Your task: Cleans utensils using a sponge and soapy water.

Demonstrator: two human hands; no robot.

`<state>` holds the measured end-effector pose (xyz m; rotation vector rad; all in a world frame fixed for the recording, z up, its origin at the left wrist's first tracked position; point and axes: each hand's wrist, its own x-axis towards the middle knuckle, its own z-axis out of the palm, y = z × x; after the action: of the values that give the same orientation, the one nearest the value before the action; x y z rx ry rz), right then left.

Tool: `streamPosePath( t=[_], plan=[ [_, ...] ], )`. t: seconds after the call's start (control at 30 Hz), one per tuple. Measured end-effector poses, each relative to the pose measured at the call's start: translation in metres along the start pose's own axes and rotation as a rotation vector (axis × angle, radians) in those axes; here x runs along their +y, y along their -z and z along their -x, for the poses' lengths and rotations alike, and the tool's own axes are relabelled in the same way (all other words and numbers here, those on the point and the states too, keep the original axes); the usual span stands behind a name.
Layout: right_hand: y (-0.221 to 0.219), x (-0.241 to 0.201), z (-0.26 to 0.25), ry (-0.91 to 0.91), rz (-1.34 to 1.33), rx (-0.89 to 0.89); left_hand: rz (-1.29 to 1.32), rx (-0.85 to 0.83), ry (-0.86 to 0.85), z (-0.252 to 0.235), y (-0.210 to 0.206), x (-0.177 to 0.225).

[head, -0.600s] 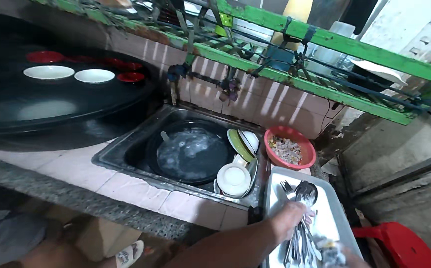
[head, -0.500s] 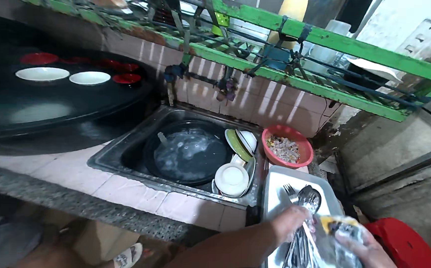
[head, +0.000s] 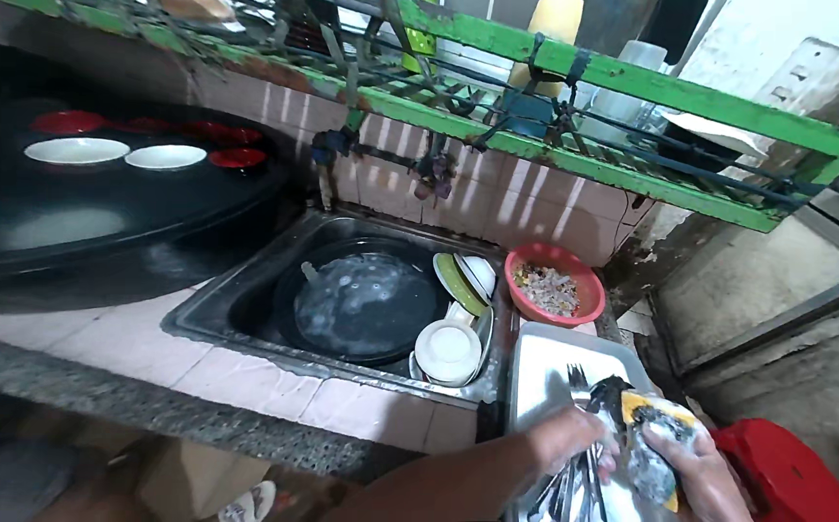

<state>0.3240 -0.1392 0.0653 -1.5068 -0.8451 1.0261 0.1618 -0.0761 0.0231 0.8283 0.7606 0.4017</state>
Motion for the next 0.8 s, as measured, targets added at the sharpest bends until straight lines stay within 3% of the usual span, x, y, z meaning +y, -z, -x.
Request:
streamPosePath(
  t=[0.1,0.27,0.47,0.57,0.67,0.8],
  plan=[
    [0.007,0.002,-0.003,0.045,0.079,0.079,-0.068,-0.024,0.037,0.003,-0.005,0.001],
    [0.009,0.005,-0.004,0.099,0.146,0.231,-0.121,0.154,0.047,0.001,-0.006,0.005],
    [0.0,0.003,0.006,0.095,0.163,0.064,-0.079,0.21,0.015,0.003,-0.008,0.006],
    [0.0,0.016,-0.006,0.072,0.237,0.149,-0.115,0.208,0.01,0.004,-0.009,0.003],
    [-0.007,0.025,-0.015,0.068,0.118,0.26,-0.122,0.22,0.001,0.004,-0.009,0.004],
    [-0.016,0.03,-0.001,0.035,0.091,0.175,-0.155,0.236,-0.001,0.005,-0.007,0.003]
  ],
)
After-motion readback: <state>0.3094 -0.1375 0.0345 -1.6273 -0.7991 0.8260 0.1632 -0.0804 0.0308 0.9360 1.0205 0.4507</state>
